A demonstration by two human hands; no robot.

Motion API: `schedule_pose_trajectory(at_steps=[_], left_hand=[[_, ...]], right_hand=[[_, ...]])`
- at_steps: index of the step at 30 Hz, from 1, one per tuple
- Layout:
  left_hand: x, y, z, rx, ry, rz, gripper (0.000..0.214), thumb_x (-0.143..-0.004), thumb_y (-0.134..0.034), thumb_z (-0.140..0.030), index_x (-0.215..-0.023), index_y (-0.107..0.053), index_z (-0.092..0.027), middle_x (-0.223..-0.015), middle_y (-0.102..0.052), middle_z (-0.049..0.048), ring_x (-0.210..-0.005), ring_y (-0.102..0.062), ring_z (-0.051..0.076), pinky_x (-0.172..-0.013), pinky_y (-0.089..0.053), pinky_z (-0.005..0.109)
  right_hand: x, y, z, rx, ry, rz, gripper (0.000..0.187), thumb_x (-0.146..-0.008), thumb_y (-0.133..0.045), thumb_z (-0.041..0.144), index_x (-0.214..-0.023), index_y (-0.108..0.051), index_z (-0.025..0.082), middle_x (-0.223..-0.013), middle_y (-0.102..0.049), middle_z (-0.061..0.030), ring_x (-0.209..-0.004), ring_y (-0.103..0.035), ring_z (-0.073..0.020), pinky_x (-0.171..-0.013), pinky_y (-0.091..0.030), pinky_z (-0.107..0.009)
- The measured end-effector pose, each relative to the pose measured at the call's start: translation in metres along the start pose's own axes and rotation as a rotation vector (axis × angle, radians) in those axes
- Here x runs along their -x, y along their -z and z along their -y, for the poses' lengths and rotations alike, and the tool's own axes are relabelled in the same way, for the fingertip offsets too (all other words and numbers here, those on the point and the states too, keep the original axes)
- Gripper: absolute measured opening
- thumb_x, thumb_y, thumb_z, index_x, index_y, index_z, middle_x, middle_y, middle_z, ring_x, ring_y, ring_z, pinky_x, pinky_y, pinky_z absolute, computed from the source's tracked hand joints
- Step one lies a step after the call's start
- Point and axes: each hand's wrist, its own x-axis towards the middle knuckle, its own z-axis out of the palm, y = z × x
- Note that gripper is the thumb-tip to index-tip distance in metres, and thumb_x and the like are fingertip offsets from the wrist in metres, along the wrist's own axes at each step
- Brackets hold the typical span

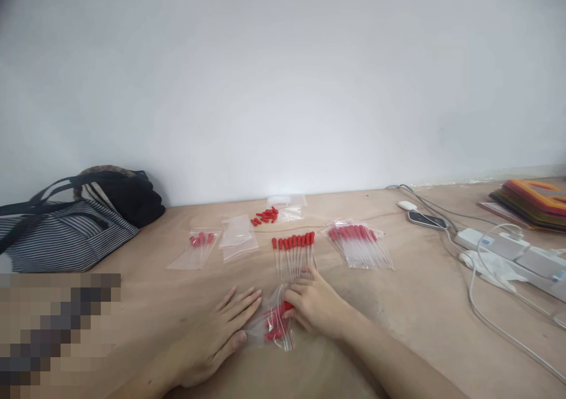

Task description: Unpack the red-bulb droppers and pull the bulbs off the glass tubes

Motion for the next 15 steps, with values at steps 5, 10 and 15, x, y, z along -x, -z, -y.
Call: schedule_pose_trajectory(at_steps=[5,10,15], left_hand=[[0.000,0.001,-0.002,0.016,0.014,-0.005,0.048,-0.091,-0.025,-0.040,-0.135,-0.009,-0.032,-0.143,-0.016,-0.0012,-0.131,-0.014,0.021,-0.106,-0.008,0.051],[0.002,0.004,-0.002,0.039,-0.002,-0.027,0.048,-0.091,-0.028,-0.037,-0.135,-0.011,-0.032,-0.142,-0.018,-0.0008,-0.130,-0.017,0.022,-0.106,-0.008,0.050],[0.006,0.015,0.003,0.068,0.051,0.042,0.053,-0.086,-0.037,-0.042,-0.135,-0.021,-0.028,-0.142,-0.023,0.0029,-0.130,-0.019,0.025,-0.105,-0.009,0.052]], right_hand=[[0.002,0.008,-0.005,-0.012,-0.014,0.015,0.015,-0.085,-0.041,0.027,-0.081,-0.053,0.019,-0.082,-0.060,-0.0039,-0.078,-0.054,-0.0164,-0.083,-0.032,-0.034],[0.004,0.021,-0.007,-0.068,-0.066,0.100,0.017,-0.085,-0.039,0.027,-0.084,-0.054,0.019,-0.081,-0.061,-0.0042,-0.074,-0.055,-0.0170,-0.076,-0.036,-0.034],[0.017,0.042,-0.028,-0.380,-0.166,0.136,0.018,-0.084,-0.042,0.027,-0.088,-0.059,0.022,-0.078,-0.062,-0.0008,-0.069,-0.055,-0.0141,-0.064,-0.040,-0.027]])
